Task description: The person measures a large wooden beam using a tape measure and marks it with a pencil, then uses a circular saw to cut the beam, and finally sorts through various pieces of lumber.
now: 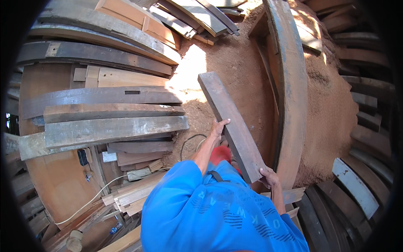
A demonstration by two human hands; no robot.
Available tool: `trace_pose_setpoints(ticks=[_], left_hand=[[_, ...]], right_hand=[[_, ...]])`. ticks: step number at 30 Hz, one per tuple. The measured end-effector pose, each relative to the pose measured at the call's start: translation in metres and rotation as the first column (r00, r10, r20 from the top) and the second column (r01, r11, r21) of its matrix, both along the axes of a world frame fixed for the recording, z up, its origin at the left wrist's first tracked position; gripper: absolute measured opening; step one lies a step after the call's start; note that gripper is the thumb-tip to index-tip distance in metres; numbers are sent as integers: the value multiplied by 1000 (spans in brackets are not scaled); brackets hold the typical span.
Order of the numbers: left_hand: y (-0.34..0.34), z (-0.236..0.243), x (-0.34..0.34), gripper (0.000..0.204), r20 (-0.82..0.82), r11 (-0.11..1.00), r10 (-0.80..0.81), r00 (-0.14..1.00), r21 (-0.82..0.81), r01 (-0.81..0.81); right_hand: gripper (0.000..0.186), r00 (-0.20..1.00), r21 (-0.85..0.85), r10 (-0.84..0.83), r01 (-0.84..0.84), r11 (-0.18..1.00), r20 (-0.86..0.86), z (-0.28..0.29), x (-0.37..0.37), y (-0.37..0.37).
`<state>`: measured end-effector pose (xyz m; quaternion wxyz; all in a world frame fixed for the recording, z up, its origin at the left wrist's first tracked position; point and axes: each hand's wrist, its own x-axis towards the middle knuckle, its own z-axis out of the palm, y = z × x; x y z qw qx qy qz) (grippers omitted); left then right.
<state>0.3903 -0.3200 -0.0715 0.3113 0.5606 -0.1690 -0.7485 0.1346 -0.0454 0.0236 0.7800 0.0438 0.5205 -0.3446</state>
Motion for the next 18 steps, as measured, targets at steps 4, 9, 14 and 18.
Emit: trace_pose_setpoints(ticks=[4,9,14,18], left_hand=[[-44,-6,32,75,-33,996,14,999,-85,-17],[-136,11,107,82,228,992,-78,970,-81,98],[-165,50,168,106,971,878,-237,-5,217,427],[-61,-21,307,92,888,909,-353,293,251,334]], right_hand=[[80,999,-101,40,-39,994,11,0,17,-51],[76,951,-184,302,-308,933,-65,-38,86,-129],[71,-57,172,768,-983,69,-638,-64,169,-225],[67,41,107,693,-980,169,-720,-56,149,-237]])
